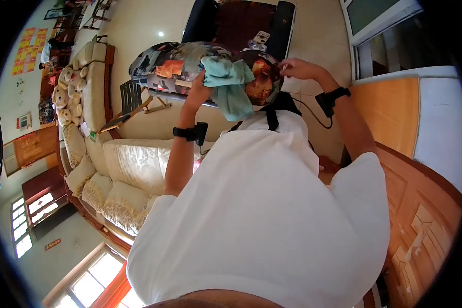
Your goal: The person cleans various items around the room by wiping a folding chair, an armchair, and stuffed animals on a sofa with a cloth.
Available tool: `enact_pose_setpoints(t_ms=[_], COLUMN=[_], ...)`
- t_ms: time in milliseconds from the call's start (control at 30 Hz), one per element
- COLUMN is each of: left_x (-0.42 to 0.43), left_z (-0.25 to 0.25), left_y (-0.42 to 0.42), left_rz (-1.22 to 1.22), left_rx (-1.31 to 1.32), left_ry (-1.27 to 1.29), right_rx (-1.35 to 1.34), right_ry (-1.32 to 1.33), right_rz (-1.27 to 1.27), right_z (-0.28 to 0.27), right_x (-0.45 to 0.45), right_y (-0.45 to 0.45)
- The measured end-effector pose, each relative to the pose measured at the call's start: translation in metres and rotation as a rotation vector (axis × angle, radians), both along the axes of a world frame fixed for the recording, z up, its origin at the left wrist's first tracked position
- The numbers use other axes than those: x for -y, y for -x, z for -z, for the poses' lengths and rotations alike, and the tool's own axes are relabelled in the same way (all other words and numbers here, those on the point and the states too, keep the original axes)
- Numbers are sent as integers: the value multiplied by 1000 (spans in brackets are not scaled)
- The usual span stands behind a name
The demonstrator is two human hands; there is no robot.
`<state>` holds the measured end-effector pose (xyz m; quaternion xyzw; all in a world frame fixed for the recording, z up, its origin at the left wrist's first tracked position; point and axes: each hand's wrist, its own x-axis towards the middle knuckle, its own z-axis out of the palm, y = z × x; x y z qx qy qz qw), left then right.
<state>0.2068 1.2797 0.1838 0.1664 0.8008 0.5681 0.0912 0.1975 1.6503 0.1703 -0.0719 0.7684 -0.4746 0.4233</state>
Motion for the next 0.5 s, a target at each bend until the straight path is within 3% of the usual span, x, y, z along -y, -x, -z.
enact_pose_setpoints(t_ms=[67,133,167,200,233,267,333,400,433,500], left_x=[-6,-10,-16,-19,-16,-19,-32,-35,-28,-16], left_z=[-21,-31,-47,-55,-30,-30,-37,-4,-2,-11], left_y=[-5,-2,-2,-7,-4,-7,-6,-4,-10,-17], left_rz=[4,38,-20,-81,-17,-27,10,-72,-28,26], left_rx=[127,78,355,639,800,793,1067,900,811,679], left_ry=[101,112,-32,-184,-513,-536,-593,-806,-633,-215], right_rx=[-350,-339,-298,-614,-925,-879,-685,-852,-998,-1018], right_ry=[36,260,315,365,412,186,-11,40,120,43], right_rz=[35,-58,-107,-193,-284,-185,-156,-168,-159,-242], right_z=[-9,-57,-90,-93,-88,-75,-86,-69,-55,-37], right_x=[16,58,86,111,133,153,168,156,148,120], right_y=[14,3,-5,-7,-13,-22,-23,-12,-8,1])
